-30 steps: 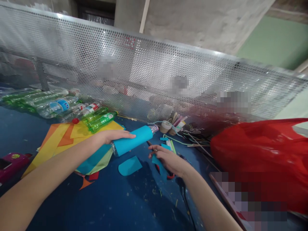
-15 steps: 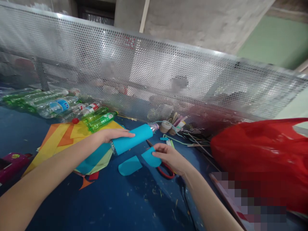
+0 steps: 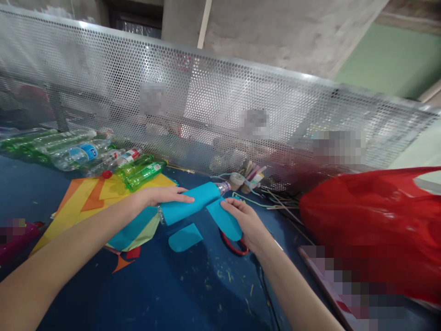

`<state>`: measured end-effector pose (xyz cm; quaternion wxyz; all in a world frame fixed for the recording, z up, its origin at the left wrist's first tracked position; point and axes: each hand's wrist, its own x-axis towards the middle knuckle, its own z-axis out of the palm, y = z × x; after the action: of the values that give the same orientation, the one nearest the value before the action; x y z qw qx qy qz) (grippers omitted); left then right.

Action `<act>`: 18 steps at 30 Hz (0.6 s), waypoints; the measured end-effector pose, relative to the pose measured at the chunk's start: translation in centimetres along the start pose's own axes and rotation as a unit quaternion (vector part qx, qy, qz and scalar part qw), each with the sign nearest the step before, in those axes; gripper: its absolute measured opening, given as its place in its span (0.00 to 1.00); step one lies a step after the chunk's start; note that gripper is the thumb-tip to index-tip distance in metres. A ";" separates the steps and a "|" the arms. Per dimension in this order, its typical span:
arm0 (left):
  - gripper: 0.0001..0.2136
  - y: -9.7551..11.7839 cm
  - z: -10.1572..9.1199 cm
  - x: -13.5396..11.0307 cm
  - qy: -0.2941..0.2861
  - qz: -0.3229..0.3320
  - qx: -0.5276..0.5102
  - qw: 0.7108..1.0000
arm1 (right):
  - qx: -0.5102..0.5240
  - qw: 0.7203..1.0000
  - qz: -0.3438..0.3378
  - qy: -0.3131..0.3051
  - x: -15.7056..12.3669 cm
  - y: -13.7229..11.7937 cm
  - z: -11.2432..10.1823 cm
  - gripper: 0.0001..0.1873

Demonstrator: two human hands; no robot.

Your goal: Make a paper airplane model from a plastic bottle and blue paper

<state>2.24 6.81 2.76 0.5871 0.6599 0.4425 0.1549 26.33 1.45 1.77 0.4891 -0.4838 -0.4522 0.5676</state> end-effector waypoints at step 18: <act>0.32 0.4 0.6 -0.3 0.028 0.021 0.051 0.998 | 0.032 0.999 0.009 0.042 -0.1 0.1 0.4 0.15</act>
<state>2.72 6.24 3.09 0.5369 0.6936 0.4519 0.1629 25.98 1.29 1.72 0.5175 -0.4955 -0.4089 0.5653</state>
